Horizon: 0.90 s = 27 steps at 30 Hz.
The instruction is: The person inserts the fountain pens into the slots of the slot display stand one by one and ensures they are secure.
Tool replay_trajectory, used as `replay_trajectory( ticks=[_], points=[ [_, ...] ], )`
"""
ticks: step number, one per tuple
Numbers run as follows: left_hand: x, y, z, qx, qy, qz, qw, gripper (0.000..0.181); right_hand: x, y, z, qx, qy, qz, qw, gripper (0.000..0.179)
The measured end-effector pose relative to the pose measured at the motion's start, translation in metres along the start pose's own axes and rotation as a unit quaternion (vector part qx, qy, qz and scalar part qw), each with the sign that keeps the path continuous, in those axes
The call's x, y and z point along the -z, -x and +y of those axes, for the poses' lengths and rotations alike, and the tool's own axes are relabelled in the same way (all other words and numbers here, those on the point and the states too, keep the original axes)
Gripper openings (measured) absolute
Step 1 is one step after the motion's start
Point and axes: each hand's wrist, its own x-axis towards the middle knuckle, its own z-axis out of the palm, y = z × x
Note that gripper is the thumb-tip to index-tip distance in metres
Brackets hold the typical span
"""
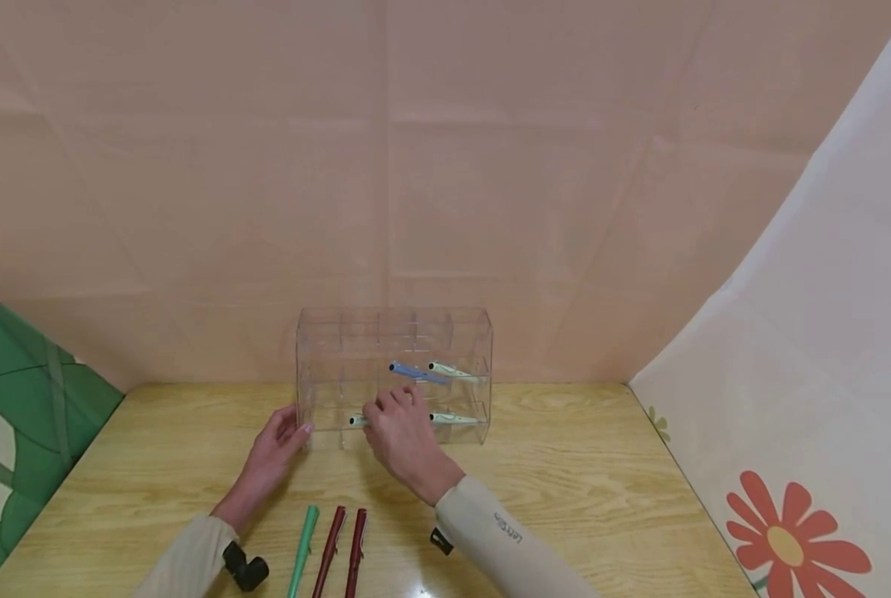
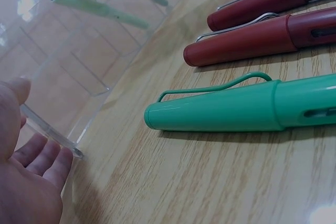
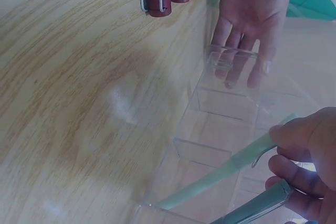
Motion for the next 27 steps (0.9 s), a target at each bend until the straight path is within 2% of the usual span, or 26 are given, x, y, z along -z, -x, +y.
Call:
replay_trajectory(
  ticks=[8,16,22,27],
  points=[
    [-0.001,-0.001,0.000,-0.002,-0.004,-0.003,1.0000,0.059,0.007,0.000,0.002,-0.009,-0.026,-0.008,0.9996,0.016],
    [-0.001,-0.001,0.001,0.008,-0.004,-0.005,1.0000,0.059,0.026,0.003,0.000,-0.011,-0.057,0.034,0.9977,0.019],
    [0.000,-0.002,0.001,0.014,0.000,-0.001,0.9999,0.059,0.043,0.008,-0.008,-0.007,-0.060,0.052,0.9968,0.018],
    [0.000,-0.001,0.002,0.013,0.002,-0.001,0.9999,0.060,0.055,0.015,-0.020,0.013,-0.078,0.041,0.9960,0.016]
  ],
)
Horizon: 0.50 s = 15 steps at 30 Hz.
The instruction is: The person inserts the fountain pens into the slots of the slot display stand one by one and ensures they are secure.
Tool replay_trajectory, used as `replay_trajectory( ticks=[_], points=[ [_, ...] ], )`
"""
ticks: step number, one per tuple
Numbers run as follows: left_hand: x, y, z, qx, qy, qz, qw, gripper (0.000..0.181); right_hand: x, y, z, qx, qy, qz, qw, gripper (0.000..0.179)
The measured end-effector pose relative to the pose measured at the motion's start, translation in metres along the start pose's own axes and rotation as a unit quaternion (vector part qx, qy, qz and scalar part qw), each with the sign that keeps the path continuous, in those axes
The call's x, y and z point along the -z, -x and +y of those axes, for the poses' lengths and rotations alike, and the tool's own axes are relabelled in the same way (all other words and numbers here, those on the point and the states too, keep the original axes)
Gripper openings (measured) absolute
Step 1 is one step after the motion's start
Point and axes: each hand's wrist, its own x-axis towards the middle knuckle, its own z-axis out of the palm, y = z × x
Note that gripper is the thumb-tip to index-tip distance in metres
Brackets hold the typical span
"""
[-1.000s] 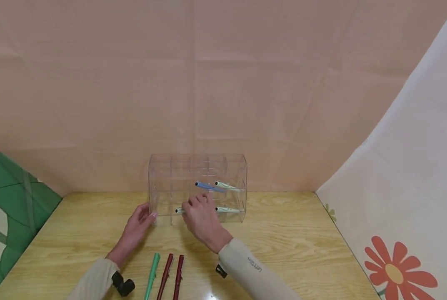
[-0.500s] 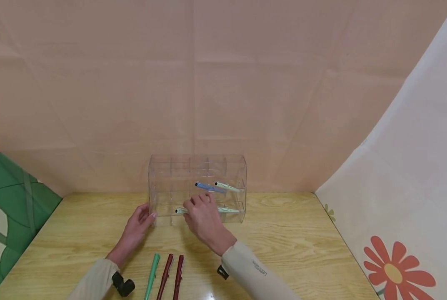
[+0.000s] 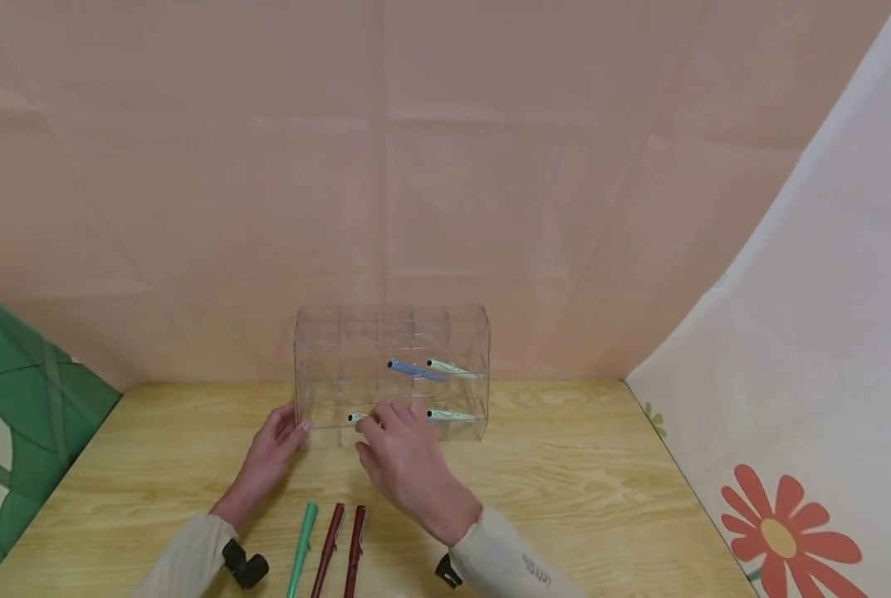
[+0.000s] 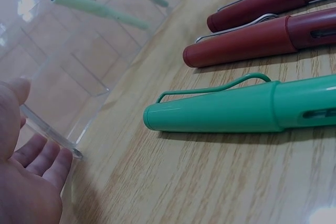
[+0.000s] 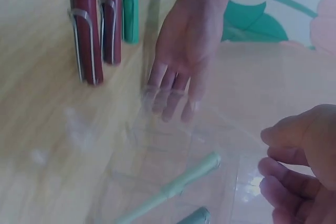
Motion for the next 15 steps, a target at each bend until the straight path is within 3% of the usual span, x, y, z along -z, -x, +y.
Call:
replay_trajectory(
  ticks=[7,15],
  points=[
    [0.001,0.001,0.001,-0.005,0.002,-0.003,1.0000,0.058,-0.001,0.012,-0.014,-0.014,-0.055,-0.074,0.9956,0.013],
    [0.001,-0.001,0.001,0.003,0.004,-0.004,1.0000,0.059,-0.021,0.032,-0.024,-0.052,-0.093,-0.200,0.9739,0.014]
  ],
)
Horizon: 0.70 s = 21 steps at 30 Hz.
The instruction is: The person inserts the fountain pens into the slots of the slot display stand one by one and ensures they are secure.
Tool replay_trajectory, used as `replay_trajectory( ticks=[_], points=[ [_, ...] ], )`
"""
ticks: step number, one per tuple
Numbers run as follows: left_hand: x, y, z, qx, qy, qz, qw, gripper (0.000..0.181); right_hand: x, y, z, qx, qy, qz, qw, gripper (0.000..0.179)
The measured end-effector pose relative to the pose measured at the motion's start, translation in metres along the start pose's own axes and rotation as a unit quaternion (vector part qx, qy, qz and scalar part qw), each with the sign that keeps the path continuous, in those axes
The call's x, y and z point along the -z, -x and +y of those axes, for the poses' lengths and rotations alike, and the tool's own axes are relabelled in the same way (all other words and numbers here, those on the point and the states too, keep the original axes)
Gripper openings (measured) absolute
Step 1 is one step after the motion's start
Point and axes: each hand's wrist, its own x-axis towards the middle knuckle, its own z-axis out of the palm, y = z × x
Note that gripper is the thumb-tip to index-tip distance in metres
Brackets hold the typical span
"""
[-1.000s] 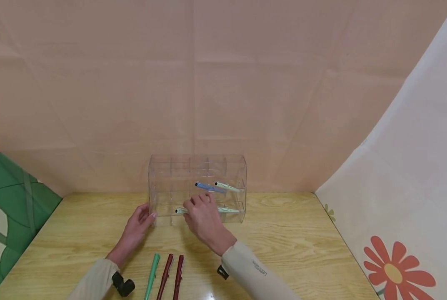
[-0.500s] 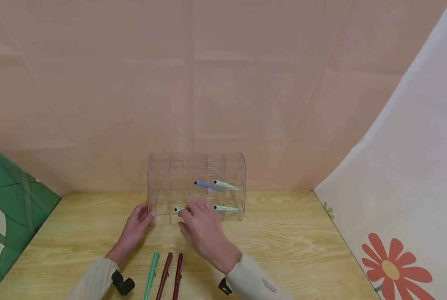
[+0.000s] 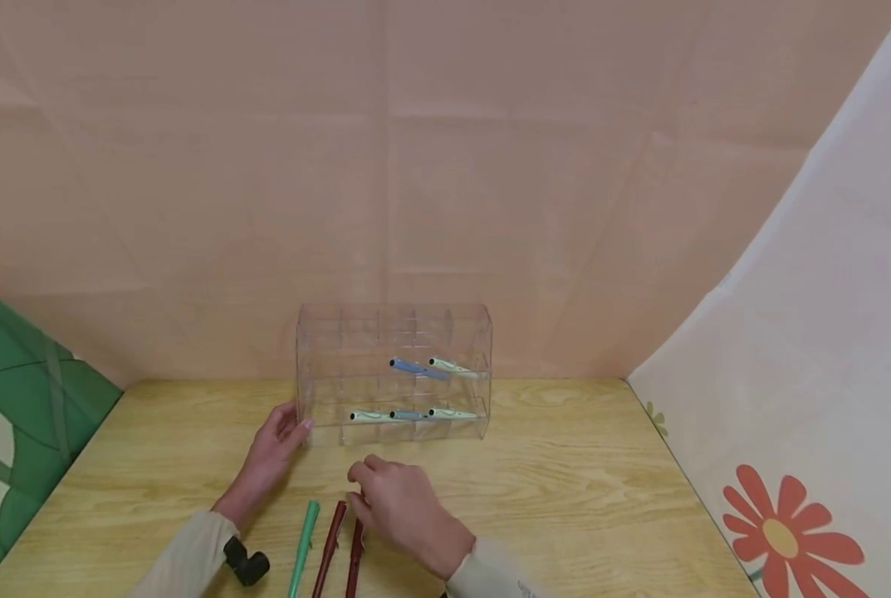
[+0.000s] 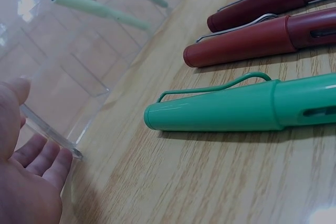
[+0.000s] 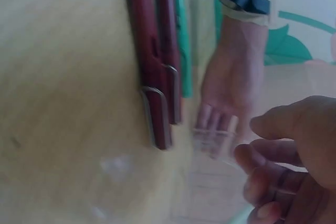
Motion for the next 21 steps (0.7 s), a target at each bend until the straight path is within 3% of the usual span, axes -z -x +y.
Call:
replay_trajectory(
  ticks=[11,21],
  points=[
    [0.000,0.000,0.000,-0.001,0.001,-0.001,1.0000,0.059,-0.028,0.007,-0.001,-0.017,0.060,-0.041,0.9972,0.022],
    [-0.001,-0.001,-0.001,-0.007,0.002,0.000,1.0000,0.058,-0.038,0.011,-0.001,-0.036,0.052,-0.065,0.9959,0.025]
  ],
)
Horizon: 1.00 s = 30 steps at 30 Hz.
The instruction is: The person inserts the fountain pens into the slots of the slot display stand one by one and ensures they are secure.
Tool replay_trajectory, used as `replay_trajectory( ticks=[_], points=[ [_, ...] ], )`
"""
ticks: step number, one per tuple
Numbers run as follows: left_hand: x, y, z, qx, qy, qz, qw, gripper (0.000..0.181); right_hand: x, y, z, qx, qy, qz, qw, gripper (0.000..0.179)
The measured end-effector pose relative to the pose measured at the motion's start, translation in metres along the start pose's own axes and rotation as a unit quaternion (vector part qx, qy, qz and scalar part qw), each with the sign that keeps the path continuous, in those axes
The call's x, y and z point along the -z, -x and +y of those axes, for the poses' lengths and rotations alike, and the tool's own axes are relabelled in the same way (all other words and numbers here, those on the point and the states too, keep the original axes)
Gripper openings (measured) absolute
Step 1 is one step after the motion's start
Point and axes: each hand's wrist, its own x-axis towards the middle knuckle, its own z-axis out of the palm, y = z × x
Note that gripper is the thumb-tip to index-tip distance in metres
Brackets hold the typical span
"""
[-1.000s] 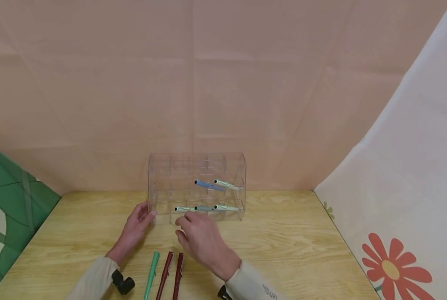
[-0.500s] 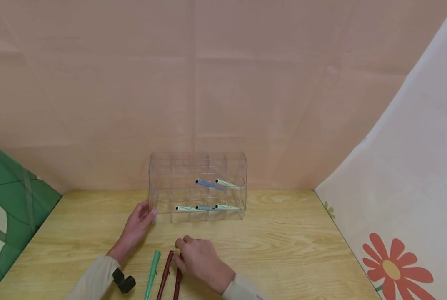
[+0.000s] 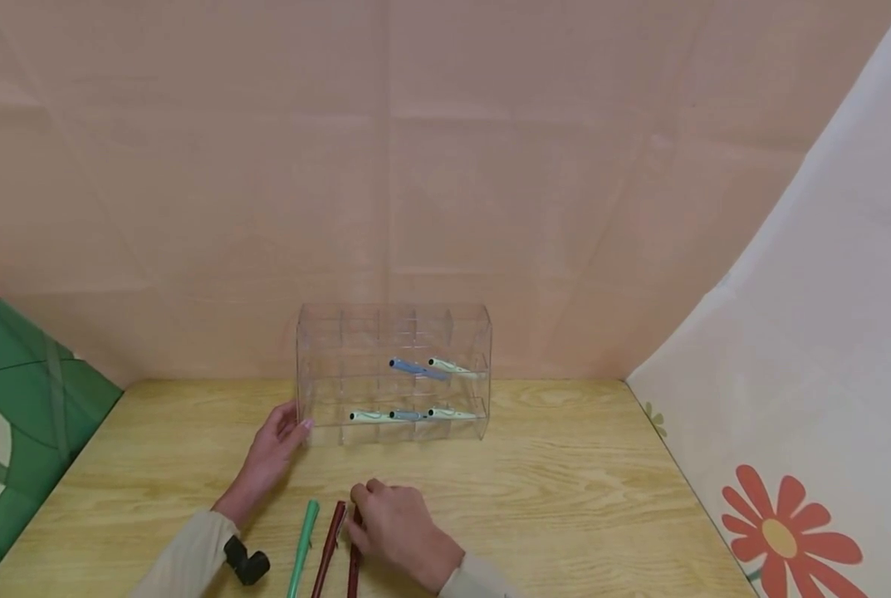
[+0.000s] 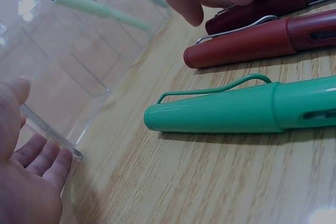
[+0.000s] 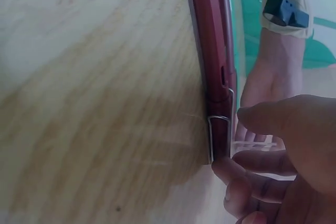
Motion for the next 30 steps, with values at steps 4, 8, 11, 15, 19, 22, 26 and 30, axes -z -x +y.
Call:
replay_trajectory(
  ticks=[4,8,11,15,19,22,26,30],
  points=[
    [0.000,0.000,0.000,-0.005,-0.003,0.000,1.0000,0.057,-0.002,0.000,0.000,-0.014,-0.019,-0.027,0.9994,0.025],
    [0.000,0.000,0.000,-0.006,-0.006,-0.002,1.0000,0.058,-0.003,0.001,-0.001,-0.025,-0.024,-0.041,0.9986,0.025],
    [0.000,0.001,0.000,-0.005,-0.007,-0.003,1.0000,0.060,-0.002,0.002,-0.003,-0.031,-0.019,-0.047,0.9982,0.024],
    [0.000,0.001,0.000,-0.005,-0.007,-0.002,1.0000,0.060,-0.001,0.004,-0.004,-0.039,-0.041,-0.065,0.9963,0.018],
    [0.000,0.001,-0.001,-0.002,-0.009,-0.002,1.0000,0.061,-0.002,0.007,-0.001,-0.036,-0.075,-0.073,0.9939,0.012],
    [0.000,0.002,0.000,0.000,-0.007,-0.001,1.0000,0.063,-0.003,0.008,0.001,-0.026,-0.079,-0.062,0.9945,0.011],
    [0.000,0.002,-0.001,0.001,-0.002,0.000,1.0000,0.063,-0.002,0.009,0.002,-0.008,-0.054,-0.025,0.9982,0.009],
    [0.000,0.000,-0.001,0.000,-0.001,0.001,1.0000,0.061,0.005,0.010,0.002,-0.005,-0.052,0.001,0.9986,0.009]
  ],
)
